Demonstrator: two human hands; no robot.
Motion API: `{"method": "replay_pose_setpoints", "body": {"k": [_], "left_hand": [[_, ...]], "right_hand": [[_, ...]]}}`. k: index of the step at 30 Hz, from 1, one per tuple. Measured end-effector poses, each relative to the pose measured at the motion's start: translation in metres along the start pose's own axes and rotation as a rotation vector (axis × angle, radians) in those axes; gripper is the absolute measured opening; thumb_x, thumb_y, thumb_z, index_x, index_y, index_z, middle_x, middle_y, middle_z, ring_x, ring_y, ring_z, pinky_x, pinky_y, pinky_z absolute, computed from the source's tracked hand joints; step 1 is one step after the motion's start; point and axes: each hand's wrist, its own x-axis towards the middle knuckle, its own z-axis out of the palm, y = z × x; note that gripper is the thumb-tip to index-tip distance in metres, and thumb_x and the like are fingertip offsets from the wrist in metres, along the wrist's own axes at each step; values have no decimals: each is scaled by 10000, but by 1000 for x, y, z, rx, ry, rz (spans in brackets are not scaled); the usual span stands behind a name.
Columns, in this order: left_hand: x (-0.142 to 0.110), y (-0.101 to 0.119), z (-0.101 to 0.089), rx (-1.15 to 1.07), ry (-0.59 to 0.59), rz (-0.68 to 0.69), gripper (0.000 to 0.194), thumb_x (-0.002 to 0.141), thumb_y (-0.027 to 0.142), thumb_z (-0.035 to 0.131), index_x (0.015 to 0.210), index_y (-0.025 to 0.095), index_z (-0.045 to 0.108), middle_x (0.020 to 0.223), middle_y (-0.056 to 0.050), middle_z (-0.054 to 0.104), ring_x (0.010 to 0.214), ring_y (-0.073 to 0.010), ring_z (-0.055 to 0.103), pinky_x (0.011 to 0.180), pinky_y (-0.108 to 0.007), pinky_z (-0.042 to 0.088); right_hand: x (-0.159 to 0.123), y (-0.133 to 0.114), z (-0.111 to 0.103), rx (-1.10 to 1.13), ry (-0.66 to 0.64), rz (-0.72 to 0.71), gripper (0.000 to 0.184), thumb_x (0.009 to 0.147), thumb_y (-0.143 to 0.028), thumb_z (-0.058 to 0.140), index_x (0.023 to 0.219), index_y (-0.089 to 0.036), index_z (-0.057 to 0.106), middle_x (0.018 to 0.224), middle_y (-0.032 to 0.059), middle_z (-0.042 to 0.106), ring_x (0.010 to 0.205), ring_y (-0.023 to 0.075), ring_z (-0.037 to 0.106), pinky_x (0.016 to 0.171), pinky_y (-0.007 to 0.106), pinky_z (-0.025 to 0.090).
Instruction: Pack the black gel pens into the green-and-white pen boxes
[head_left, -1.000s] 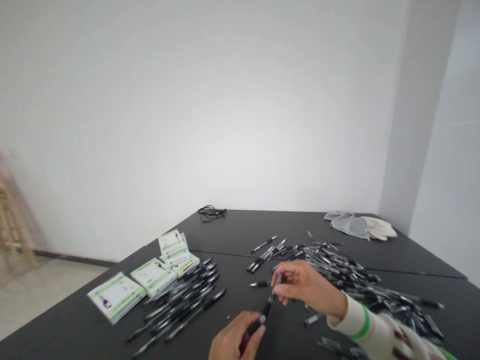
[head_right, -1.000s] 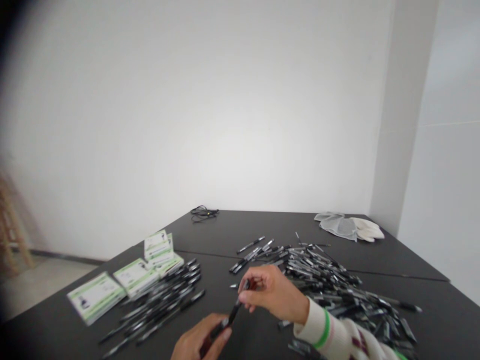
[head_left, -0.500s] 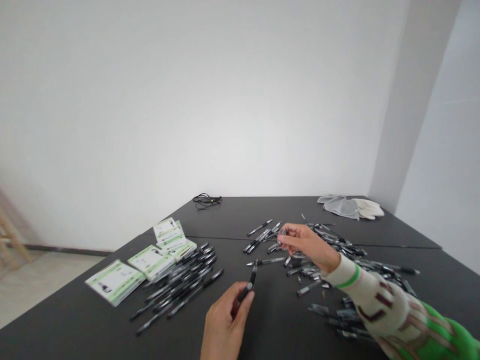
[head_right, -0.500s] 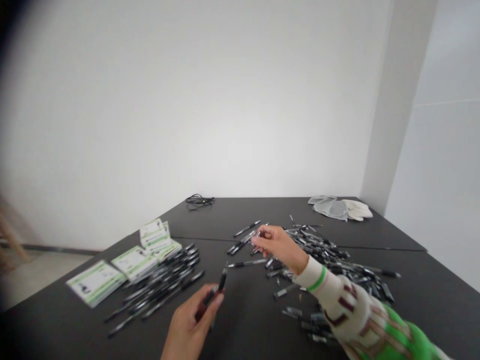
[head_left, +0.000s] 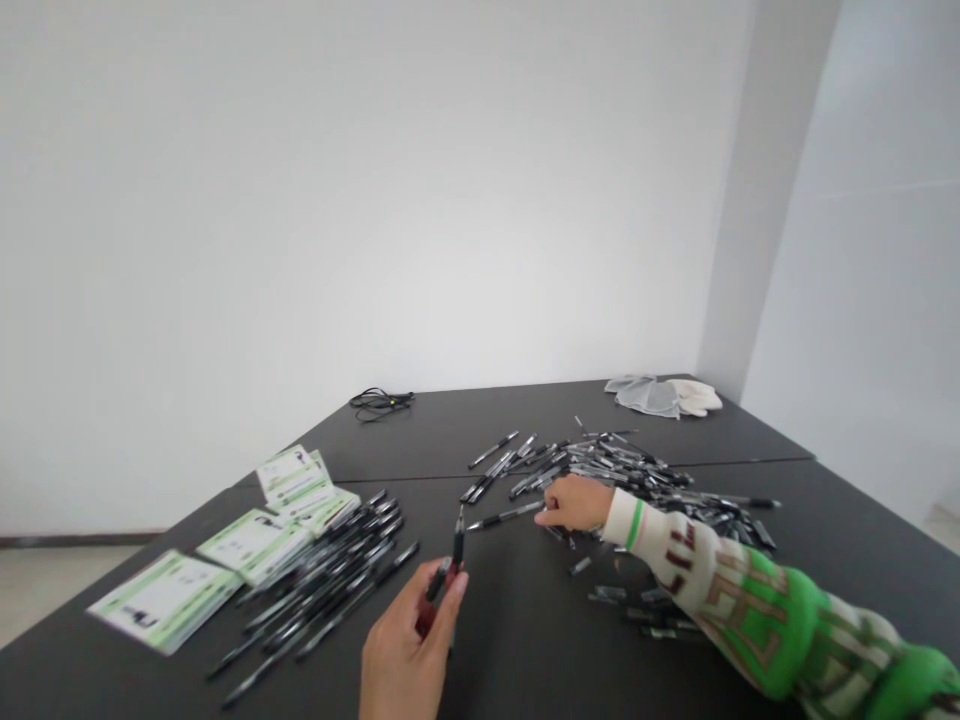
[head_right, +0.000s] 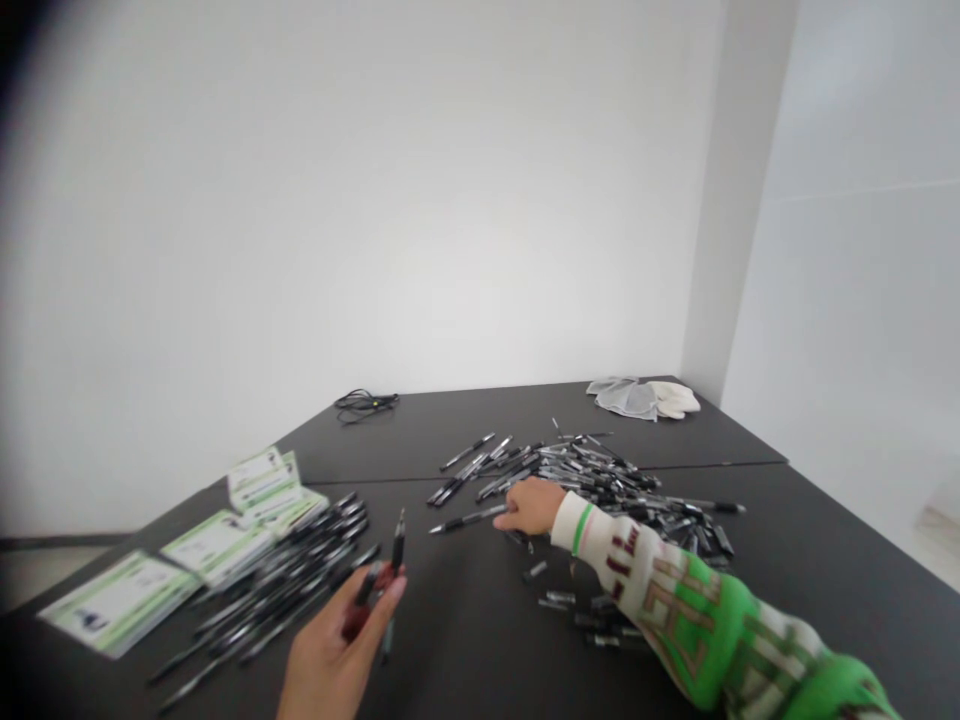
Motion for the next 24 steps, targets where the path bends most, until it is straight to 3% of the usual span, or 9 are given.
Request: {"method": "replay_pose_setpoints", "body": {"k": [3, 5, 10, 19, 24], "left_hand": [[1, -2, 1, 10, -12, 14, 474, 793, 620, 551, 1009, 216, 673, 612, 26, 633, 541, -158, 572, 558, -232, 451], [0, -1, 2, 17, -46, 29, 459, 800, 614, 550, 1008, 224, 674, 607, 34, 630, 531, -153, 569, 542, -223, 445], [-4, 10, 2, 39, -137, 94, 409, 838, 598, 511, 950, 240, 676, 641, 37, 640, 539, -139, 561, 556, -214, 441], [-3, 8, 8, 104, -171, 146, 401, 871, 582, 478, 956, 242, 671, 685, 21, 656, 580, -148, 584, 590, -224, 451], [-4, 12, 8, 117, -188, 178, 373, 892, 548, 470, 929, 236, 671, 719, 12, 678, 603, -149, 603, 624, -229, 468]], "right_hand": [[-8, 9, -6, -15, -15, -95, 162, 806, -171, 566, 831, -141, 722, 800, 87, 715, 782, 210, 651, 653, 252, 413], [-17, 12, -5, -8, -44, -190, 224, 746, -59, 559, 865, -157, 721, 783, 45, 707, 749, 169, 637, 664, 226, 408], [-35, 8, 11, 36, -86, -367, 331, 683, 16, 551, 911, -171, 701, 780, 4, 671, 718, 131, 600, 653, 192, 403], [-25, 13, 31, 107, -30, -329, 238, 651, 40, 538, 789, -125, 638, 640, -6, 591, 627, 124, 536, 572, 200, 356], [-27, 15, 31, 200, 27, -308, 144, 665, -9, 598, 718, -142, 576, 712, 29, 588, 731, 175, 559, 662, 259, 407]]}}
